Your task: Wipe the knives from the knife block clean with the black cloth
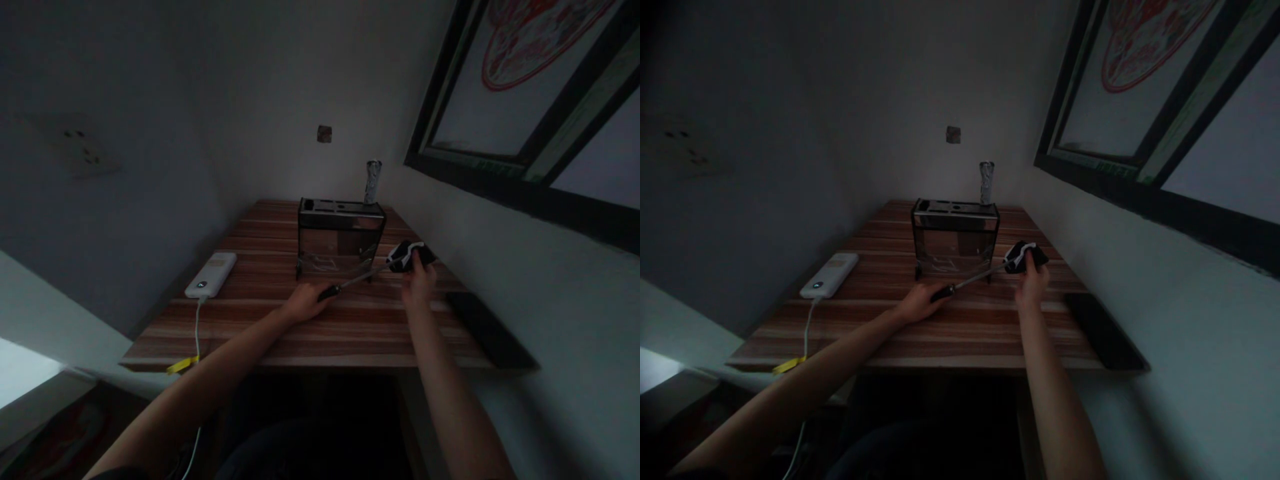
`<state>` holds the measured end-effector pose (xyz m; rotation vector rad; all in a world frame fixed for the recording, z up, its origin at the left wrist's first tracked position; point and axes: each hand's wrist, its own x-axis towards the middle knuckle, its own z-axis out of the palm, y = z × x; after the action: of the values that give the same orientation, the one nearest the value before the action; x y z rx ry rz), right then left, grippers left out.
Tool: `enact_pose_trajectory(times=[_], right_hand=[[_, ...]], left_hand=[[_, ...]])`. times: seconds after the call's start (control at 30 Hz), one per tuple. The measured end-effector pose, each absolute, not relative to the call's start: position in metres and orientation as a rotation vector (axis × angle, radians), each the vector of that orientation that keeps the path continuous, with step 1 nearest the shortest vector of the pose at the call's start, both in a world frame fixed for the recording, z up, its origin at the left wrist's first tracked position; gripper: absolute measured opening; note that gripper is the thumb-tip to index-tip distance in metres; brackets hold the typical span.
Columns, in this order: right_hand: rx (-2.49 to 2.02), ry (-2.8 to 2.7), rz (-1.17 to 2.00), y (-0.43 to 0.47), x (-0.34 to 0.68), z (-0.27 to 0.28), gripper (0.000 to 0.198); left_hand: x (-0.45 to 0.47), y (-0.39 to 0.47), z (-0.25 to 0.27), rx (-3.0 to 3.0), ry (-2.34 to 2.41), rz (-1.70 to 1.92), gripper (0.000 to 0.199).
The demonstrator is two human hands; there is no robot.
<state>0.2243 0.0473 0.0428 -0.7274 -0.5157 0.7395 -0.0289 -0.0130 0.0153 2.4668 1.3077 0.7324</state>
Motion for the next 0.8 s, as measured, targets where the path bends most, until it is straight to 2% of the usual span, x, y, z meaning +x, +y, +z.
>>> enact_pose_trajectory(times=[0.43, 0.8], right_hand=[[-0.762, -0.657, 0.827, 0.045, 0.212, 0.038, 0.035], [-0.911, -1.137, 1.052, 0.027, 0.169, 0.018, 0.034]], left_hand=[[-0.032, -0.014, 0.016, 2.431, 1.307, 0.778, 0.031], [-0.032, -0.012, 0.015, 2.403, 1.328, 0.811, 0.030]])
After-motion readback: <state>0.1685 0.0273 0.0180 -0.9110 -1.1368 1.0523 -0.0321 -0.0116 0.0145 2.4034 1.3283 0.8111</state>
